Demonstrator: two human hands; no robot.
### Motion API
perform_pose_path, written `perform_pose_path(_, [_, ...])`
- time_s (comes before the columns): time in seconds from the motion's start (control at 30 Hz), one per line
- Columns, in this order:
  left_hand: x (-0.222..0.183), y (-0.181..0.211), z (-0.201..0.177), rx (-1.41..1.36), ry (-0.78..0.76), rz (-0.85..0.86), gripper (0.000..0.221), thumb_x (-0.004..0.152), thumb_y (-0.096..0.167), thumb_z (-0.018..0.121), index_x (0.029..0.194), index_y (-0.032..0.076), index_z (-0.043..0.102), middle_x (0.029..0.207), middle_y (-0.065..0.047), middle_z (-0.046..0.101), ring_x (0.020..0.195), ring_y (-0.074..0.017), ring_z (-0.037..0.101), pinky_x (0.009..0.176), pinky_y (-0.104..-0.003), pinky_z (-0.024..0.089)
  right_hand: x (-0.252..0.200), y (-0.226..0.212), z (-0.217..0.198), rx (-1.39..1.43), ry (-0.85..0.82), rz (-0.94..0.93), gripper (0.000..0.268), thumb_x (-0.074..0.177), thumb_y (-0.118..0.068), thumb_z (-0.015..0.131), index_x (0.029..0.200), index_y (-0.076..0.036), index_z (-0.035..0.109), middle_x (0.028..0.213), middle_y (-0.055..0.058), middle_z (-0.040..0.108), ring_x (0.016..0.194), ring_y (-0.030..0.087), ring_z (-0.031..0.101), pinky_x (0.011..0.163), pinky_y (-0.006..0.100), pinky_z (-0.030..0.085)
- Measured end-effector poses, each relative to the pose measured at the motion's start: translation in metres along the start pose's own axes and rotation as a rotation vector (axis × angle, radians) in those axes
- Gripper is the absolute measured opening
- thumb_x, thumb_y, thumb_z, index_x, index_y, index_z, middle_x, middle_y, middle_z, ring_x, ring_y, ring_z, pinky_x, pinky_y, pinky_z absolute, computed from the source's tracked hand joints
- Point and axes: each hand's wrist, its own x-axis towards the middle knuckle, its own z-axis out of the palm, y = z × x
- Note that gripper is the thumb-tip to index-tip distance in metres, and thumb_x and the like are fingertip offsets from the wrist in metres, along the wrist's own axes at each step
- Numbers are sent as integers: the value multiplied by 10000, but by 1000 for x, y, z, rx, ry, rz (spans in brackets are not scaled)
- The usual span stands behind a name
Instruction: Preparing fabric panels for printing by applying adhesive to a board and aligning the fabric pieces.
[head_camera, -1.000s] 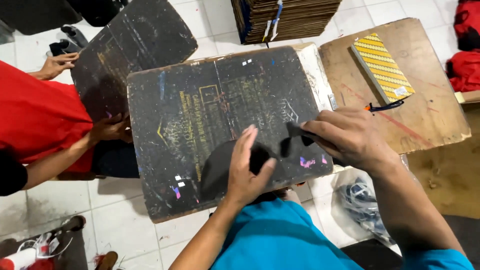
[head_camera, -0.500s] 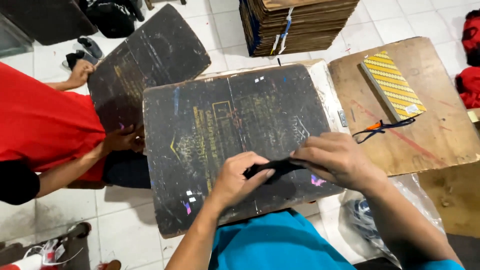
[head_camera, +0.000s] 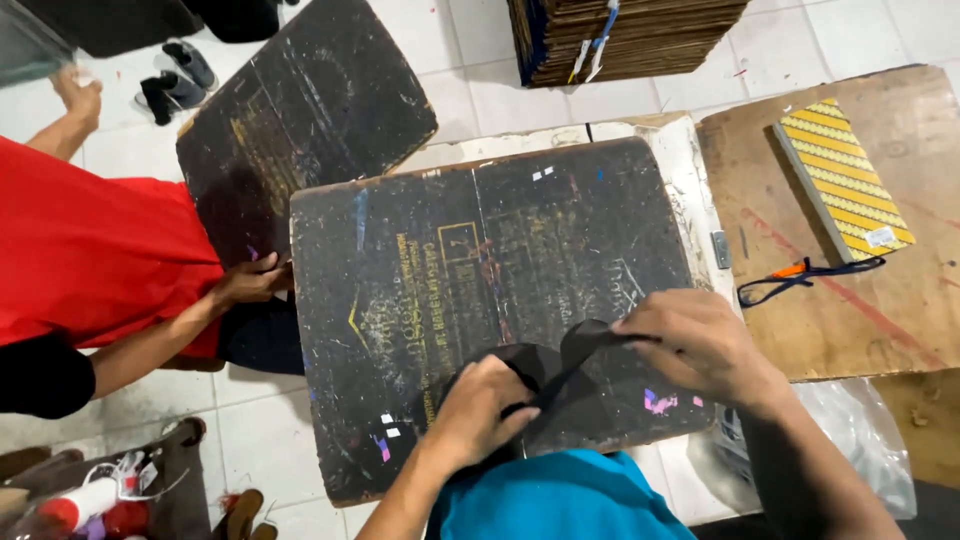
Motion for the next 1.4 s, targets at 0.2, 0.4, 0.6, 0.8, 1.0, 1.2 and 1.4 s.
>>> perform_pose_path(0.2, [5,-19,-59,7,298,-155,135,919,223,731,923,89,743,982,-42,760,1029,-243,651,943,-399,487,-11,47,-4,-94,200,206,87,933,-38,722,1007,-31,678,1003,131,656,925,250,654,816,343,535])
perform_pose_path(0.4, [53,-43,-131,176,643,-196,146,985,253,761,945,115,789,775,-77,744,757,-262,738,727,-375,575,26,108,16,87,423,539,193,1011,-149,757,1070,32,723,710,109,573,620,213,533,577,333,432])
perform_pose_path(0.6, [100,-45,-154,-154,844,-129,229,1001,-55,618,1192,-10,735,815,-188,732,691,-186,692,644,-288,578,74,121,37,592,684,606,132,1057,-92,664,1114,27,656,884,188,718,670,183,703,575,238,550])
perform_pose_path(0.8, [85,-104,-119,-154,894,-314,174,1005,100,654,1098,65,797,913,-195,766,739,-207,731,664,-334,573,54,149,76,526,587,755,257,1068,-227,643,1076,14,732,896,204,735,720,221,731,601,269,591])
perform_pose_path(1.0, [73,-113,-95,-3,853,-557,111,914,122,775,1008,111,833,780,-142,761,704,-233,750,618,-347,569,37,152,96,324,317,951,211,984,-156,734,1056,40,759,784,217,736,651,242,724,550,323,556])
perform_pose_path(1.2, [58,-105,-89,146,797,-596,142,897,100,772,1028,104,828,875,-130,773,842,-304,754,687,-392,598,12,164,108,244,260,975,156,919,-51,758,1064,5,761,633,102,651,589,153,626,526,284,486])
perform_pose_path(1.4, [50,-107,-81,229,771,-624,122,903,111,768,1012,113,820,865,-116,760,850,-302,746,687,-392,595,12,161,110,174,207,965,149,871,-84,788,1015,-45,792,577,48,561,527,117,501,493,259,396])
